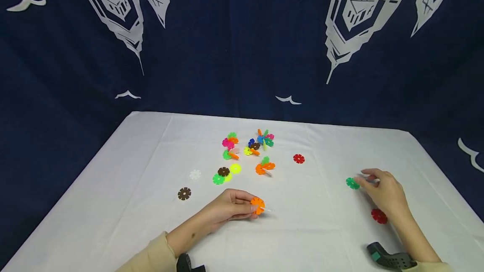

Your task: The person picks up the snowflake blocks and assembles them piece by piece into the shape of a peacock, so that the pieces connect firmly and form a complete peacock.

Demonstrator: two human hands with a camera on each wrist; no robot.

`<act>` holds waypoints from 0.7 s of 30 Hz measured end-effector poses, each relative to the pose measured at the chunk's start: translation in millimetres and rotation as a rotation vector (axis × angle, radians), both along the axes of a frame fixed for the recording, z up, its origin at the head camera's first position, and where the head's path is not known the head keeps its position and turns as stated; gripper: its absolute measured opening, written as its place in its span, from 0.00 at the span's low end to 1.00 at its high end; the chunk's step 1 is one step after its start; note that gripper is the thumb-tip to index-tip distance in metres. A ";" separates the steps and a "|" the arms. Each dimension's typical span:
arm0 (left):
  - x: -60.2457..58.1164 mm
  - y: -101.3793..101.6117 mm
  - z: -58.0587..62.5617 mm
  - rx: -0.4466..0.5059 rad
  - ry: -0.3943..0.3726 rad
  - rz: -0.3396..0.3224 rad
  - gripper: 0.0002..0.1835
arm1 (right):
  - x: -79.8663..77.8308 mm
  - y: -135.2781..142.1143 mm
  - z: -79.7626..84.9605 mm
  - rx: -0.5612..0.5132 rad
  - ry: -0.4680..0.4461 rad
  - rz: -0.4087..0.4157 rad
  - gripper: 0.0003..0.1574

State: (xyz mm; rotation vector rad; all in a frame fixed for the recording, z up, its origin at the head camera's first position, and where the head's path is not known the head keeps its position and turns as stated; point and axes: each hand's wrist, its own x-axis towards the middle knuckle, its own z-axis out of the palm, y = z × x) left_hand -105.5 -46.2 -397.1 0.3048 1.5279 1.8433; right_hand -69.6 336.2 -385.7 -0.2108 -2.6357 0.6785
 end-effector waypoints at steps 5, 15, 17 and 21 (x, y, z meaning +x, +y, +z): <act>-0.5 -0.3 -1.6 -0.021 0.047 0.038 0.12 | -3.7 21.0 -19.5 0.015 -0.110 -0.019 0.20; 4.6 -0.1 -2.0 -0.049 0.031 0.058 0.09 | -0.1 14.1 -17.8 0.021 -0.133 0.067 0.23; 5.4 -0.4 -1.9 -0.051 0.027 0.061 0.09 | 0.1 10.6 -17.4 0.004 -0.118 0.078 0.21; 3.7 -0.4 -1.0 -0.045 0.034 0.069 0.10 | -2.2 -8.4 -10.3 -0.073 -0.005 0.118 0.12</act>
